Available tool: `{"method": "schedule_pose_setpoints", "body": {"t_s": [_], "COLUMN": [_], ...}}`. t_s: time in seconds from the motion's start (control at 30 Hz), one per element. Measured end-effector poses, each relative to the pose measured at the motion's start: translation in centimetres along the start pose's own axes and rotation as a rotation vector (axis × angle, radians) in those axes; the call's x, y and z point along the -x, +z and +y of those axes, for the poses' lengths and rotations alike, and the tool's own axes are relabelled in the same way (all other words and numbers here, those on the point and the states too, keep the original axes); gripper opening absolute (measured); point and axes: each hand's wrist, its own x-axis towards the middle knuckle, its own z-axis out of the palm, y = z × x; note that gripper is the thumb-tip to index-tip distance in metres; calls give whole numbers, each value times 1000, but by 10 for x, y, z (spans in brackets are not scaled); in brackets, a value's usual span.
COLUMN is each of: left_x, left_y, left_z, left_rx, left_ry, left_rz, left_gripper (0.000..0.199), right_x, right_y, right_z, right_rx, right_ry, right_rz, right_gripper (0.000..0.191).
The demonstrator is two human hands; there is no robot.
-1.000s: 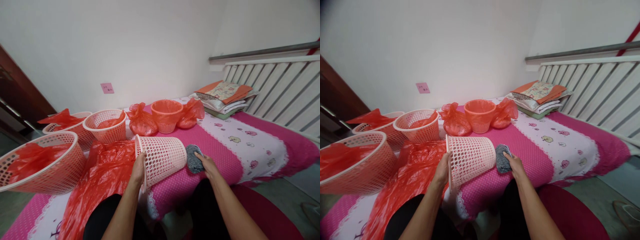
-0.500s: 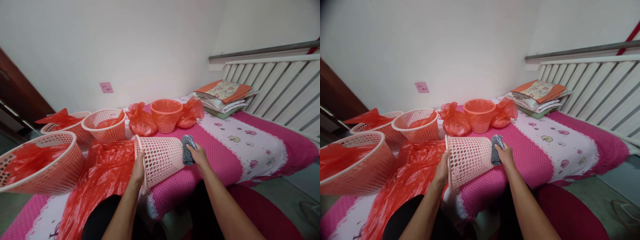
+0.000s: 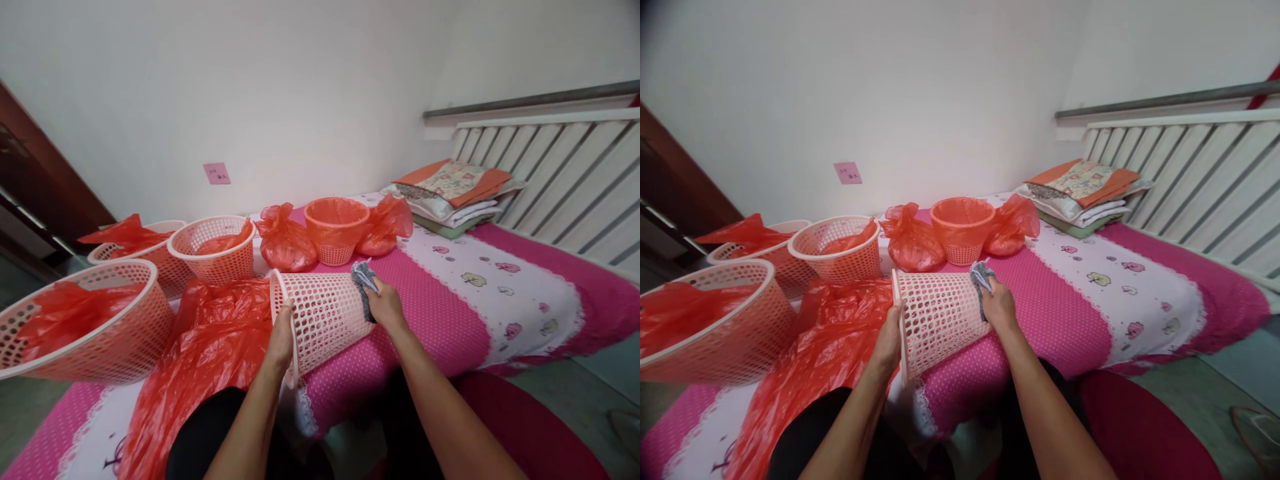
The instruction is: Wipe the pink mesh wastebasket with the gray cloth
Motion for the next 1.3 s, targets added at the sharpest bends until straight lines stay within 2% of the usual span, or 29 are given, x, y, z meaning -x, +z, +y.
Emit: {"method": "schedule_pose_setpoints", "body": {"t_s": [0.13, 0.3, 0.5, 0.67, 0.8, 0.97, 1.3], "left_x": [1, 2, 4, 3, 2, 2, 8], "left_y": [3, 6, 8, 5, 0, 0, 5], "left_z": [-1, -1, -1, -3, -5, -4, -2], "left_rx": [10, 29, 51, 12, -80, -135, -141], "left_ry": [-2, -19, -8, 39, 99, 93, 74], "left_rz": [-18, -11, -26, -5, 35, 125, 291], "left_gripper": [48, 49, 49, 49, 46, 47, 42], "right_x": [7, 20, 34, 48, 58, 66, 78], "right_y": [10, 20, 25, 32, 37, 39, 37], "right_z": [-26, -62, -98, -119, -132, -145, -143], "right_rx": [135, 122, 144, 22, -56, -10, 117], "right_ry": [-120, -298, -354, -431, -461, -464, -532], "right_rz": [-40, -52, -117, -144, -167, -189, -207], "right_gripper": [32, 30, 29, 38, 43, 41, 38]}}
